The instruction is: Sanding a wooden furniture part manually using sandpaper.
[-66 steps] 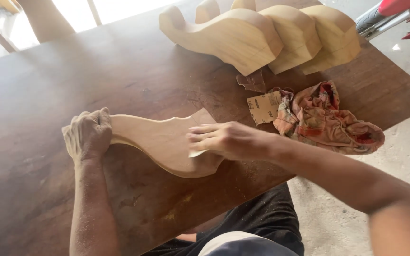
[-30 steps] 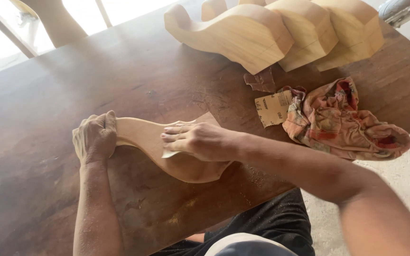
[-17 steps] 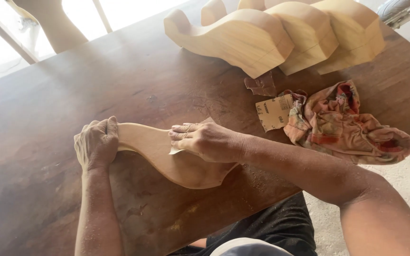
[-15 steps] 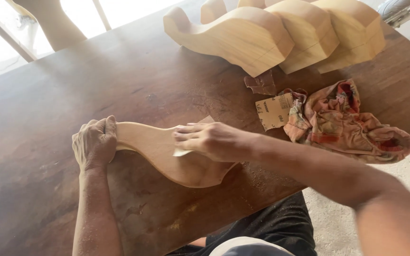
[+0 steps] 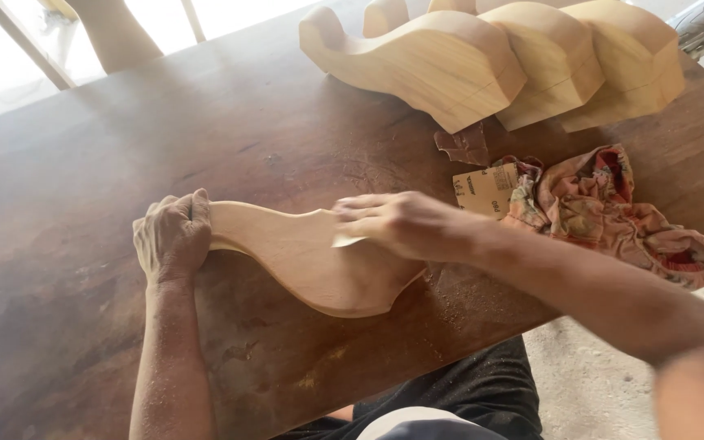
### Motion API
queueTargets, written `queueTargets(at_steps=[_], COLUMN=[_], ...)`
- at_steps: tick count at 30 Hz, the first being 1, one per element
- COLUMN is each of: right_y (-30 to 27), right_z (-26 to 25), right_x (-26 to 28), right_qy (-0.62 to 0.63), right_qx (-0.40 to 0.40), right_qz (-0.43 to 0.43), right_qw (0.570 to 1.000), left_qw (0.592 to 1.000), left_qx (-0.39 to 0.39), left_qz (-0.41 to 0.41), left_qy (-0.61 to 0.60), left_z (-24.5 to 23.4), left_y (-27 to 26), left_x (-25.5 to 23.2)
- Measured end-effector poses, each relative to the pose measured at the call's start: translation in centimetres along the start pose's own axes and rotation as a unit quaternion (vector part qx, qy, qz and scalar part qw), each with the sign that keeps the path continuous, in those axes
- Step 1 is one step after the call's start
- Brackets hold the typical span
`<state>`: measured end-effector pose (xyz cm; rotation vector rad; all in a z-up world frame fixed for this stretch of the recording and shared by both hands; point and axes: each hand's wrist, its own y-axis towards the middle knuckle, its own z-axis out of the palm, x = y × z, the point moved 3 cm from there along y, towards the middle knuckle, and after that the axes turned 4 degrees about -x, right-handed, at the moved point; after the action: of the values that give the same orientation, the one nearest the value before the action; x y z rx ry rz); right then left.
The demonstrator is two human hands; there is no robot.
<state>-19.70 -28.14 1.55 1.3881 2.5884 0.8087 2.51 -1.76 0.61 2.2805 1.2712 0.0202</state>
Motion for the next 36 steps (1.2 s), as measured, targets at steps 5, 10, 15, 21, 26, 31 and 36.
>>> queueTargets(at_steps=[5,10,15,21,26,31,36], right_y=[-1.1,3.1,-0.2,1.3,5.6,0.6,4.1], right_z=[-0.9,2.9,-1.1,3.0,3.0,1.1,4.5], right_x=[-0.5,-0.7,-0.1,-1.3,0.7,0.0,-0.3], right_qy=[-0.009,0.033,0.001,-0.062,0.05,-0.044,-0.033], right_qx=[0.002,-0.051,0.024,-0.01,-0.034,-0.008,-0.043], right_qz=[0.016,0.017,0.006,-0.003,0.041,0.004,0.015], right_qw=[1.0,0.998,1.0,0.998,0.997,0.999,0.998], left_qw=[1.0,1.0,1.0,0.999,0.999,0.999,0.999], left_qx=[-0.005,-0.017,-0.015,-0.02,-0.028,-0.007,-0.031], left_qz=[-0.006,-0.012,-0.02,-0.028,-0.013,-0.036,-0.017], left_qy=[-0.001,0.009,0.007,0.015,0.019,0.01,0.025], left_z=[-0.1,0.0,-0.2,-0.3,0.0,-0.1,-0.2], left_y=[0.2,0.1,-0.5,-0.2,-0.3,-0.5,-0.4], left_x=[-0.6,-0.2,-0.1,-0.6,0.1,-0.3,-0.5])
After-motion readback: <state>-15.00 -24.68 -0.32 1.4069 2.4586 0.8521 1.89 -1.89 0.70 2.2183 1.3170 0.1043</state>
